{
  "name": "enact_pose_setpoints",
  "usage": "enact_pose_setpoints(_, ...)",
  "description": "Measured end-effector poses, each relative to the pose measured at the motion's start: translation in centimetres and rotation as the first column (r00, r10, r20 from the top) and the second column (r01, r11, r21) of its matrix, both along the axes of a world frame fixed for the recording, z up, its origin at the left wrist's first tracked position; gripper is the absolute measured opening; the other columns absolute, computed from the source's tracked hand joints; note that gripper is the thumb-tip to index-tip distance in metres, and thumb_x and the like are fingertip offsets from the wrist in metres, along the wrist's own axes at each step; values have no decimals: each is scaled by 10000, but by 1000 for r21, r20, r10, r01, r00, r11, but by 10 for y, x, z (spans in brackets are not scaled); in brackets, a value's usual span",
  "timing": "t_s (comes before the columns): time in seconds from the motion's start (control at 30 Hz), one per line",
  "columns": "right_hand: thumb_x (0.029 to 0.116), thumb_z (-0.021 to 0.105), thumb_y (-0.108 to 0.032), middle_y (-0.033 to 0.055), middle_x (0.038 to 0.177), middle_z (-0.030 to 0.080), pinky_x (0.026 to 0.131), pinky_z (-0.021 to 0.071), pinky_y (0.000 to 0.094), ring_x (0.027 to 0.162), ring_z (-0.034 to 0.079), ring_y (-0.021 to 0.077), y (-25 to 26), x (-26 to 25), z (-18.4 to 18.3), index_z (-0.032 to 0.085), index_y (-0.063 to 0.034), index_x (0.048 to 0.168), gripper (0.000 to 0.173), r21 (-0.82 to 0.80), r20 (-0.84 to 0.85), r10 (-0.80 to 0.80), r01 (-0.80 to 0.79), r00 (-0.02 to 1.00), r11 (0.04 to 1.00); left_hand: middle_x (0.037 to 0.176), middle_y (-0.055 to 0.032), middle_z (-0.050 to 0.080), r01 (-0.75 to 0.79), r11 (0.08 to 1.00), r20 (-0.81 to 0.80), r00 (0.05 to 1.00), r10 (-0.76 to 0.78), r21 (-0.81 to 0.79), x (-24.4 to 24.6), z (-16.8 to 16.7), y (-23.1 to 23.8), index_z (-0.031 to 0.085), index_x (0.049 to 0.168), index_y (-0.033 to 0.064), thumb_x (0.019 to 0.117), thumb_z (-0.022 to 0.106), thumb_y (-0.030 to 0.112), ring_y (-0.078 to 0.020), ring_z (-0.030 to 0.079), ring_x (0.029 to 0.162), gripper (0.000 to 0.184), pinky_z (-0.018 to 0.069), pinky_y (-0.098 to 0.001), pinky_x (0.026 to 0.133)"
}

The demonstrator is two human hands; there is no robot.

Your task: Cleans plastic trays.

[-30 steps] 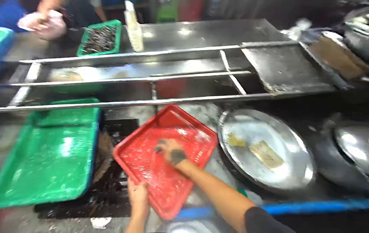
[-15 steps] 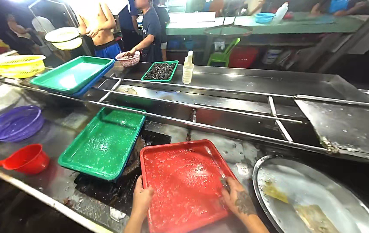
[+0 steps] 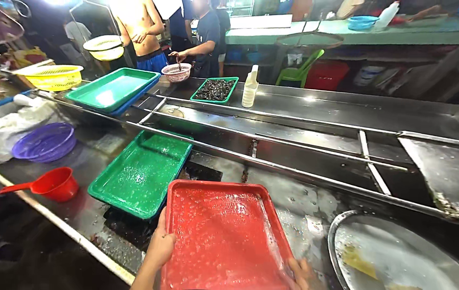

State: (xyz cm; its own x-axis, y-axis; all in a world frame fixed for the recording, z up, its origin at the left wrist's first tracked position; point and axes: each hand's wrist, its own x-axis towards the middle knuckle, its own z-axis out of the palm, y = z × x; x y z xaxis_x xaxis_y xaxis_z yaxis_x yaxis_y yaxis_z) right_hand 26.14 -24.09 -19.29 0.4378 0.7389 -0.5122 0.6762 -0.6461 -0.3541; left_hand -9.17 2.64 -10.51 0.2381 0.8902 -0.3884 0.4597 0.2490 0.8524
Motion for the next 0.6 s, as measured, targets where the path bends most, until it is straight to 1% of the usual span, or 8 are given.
enact_pose_setpoints(0.07,988,573,-518,350,1399,496,1056,439,655,1306,491,531,8,6,-3,603,-47,1350,594,52,64,45,-48,997,997,1406,-145,599,86,995,-58,994,-89,-48,-1,1,9,42,1652,314,754,614,-61,-244,712,1081,1129,615,-509,853)
enact_pose_setpoints(0.17,950,645,-456,346,1353,537,1034,455,665,1274,514,538,62,31,-27,660,-64,1276,511,264,226,14,-75,974,962,1404,-144,597,131,986,-37,990,-135,-103,-4,-1,14,1,1646,292,729,639,-85,-238,711,1081,1178,620,-490,855)
enact_pose_setpoints(0.27,944,683,-351,338,1427,488,1105,417,638,1343,465,520,137,55,-27,600,-44,1373,534,304,167,-74,20,983,953,1421,-130,590,135,988,-43,989,-138,-75,-3,1,15,1,1646,296,718,632,-90,-225,712,1088,1187,623,-485,855)
enact_pose_setpoints(0.33,912,698,-226,324,1425,488,1113,426,598,1338,477,490,151,54,-25,574,-33,1389,530,295,118,-102,63,988,953,1452,-124,568,106,994,-58,993,-107,-25,-3,1,5,31,1648,292,732,625,-79,-218,692,1138,1153,610,-494,895)
enact_pose_setpoints(0.4,899,685,-167,296,1366,547,1057,490,572,1273,554,452,134,39,-19,583,-30,1362,493,298,110,-94,57,990,953,1495,-133,530,84,993,-24,996,-83,82,-11,-5,-3,114,1647,258,796,623,-20,-226,661,1201,1030,587,-503,940)
enact_pose_setpoints(0.47,923,666,-159,280,1241,632,984,522,592,1169,625,442,99,26,-17,605,-19,1300,407,285,75,-105,80,992,955,1632,-97,363,226,952,102,963,-250,206,-33,-14,-12,200,1639,208,936,593,178,-194,486,1415,806,479,-452,1129)
enact_pose_setpoints(0.53,952,651,-166,276,1144,683,947,531,619,1083,674,442,66,29,-20,597,19,1270,372,308,1,-141,134,990,942,1589,-131,431,420,860,224,844,-488,289,-59,-20,-24,510,1512,175,973,559,427,-278,409,1466,597,368,-516,1200)
enact_pose_setpoints(0.6,955,671,-142,294,1150,673,954,524,628,1078,671,442,45,45,-25,559,44,1310,416,328,-143,-217,253,966,910,1588,-158,430,649,705,243,663,-709,286,-86,-19,-30,615,1434,208,905,597,574,-328,379,1479,644,332,-548,1206)
